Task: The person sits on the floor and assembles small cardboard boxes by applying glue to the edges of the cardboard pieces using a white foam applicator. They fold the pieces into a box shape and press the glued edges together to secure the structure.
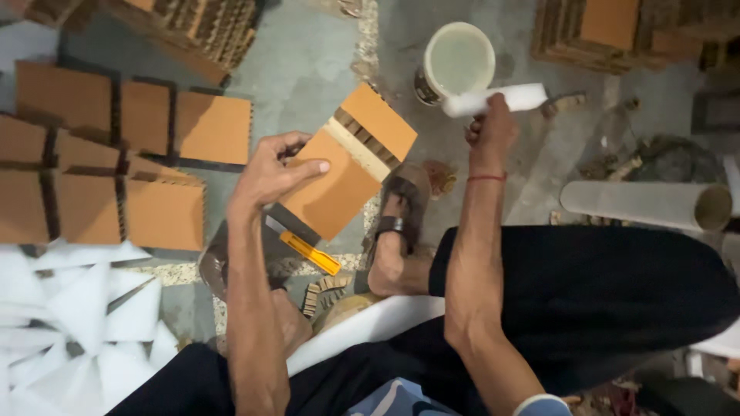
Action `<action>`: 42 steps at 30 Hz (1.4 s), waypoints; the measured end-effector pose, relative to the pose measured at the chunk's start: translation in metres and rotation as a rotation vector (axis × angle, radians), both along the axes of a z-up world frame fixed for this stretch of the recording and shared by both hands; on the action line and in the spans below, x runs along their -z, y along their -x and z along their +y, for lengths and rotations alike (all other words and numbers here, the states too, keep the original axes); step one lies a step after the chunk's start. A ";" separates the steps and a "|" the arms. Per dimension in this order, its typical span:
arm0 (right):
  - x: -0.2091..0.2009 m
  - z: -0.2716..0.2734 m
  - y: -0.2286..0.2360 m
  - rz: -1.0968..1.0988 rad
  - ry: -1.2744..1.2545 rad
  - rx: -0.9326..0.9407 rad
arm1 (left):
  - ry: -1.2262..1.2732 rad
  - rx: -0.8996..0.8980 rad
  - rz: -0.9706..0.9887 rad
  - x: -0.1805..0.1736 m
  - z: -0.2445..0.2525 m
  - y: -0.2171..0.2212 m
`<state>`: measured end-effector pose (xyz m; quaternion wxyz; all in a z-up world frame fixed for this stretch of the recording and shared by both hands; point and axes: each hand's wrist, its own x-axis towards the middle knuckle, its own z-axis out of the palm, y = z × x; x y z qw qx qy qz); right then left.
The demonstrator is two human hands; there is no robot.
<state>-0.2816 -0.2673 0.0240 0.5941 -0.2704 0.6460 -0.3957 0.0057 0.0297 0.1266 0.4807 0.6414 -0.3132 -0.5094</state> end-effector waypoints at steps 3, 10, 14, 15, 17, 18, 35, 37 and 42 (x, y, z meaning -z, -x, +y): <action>-0.011 0.006 -0.007 -0.406 -0.020 -0.088 | 0.056 -0.019 -0.117 -0.003 0.003 -0.003; -0.071 0.057 -0.044 -0.693 0.247 -0.554 | 0.229 -0.147 -0.073 -0.005 0.007 -0.013; -0.108 0.084 -0.072 -0.238 0.558 -0.856 | 0.234 -0.202 -0.074 -0.004 0.008 -0.017; -0.113 0.090 -0.077 -0.162 0.570 -0.886 | 0.235 -0.208 -0.082 -0.002 0.009 -0.018; -0.120 0.097 -0.083 -0.009 0.596 -0.942 | 0.231 -0.213 -0.064 0.004 0.007 -0.018; -0.122 0.100 -0.083 0.081 0.660 -0.973 | 0.225 -0.218 -0.053 0.009 0.007 -0.018; -0.135 0.115 -0.159 0.238 1.216 -1.112 | 0.152 -0.214 0.061 0.050 0.002 -0.009; -0.139 0.116 -0.161 0.222 1.230 -1.124 | 0.142 -0.214 0.070 0.049 0.003 -0.008; -0.139 0.114 -0.150 0.309 1.193 -1.215 | 0.117 -0.262 0.101 0.051 0.003 -0.004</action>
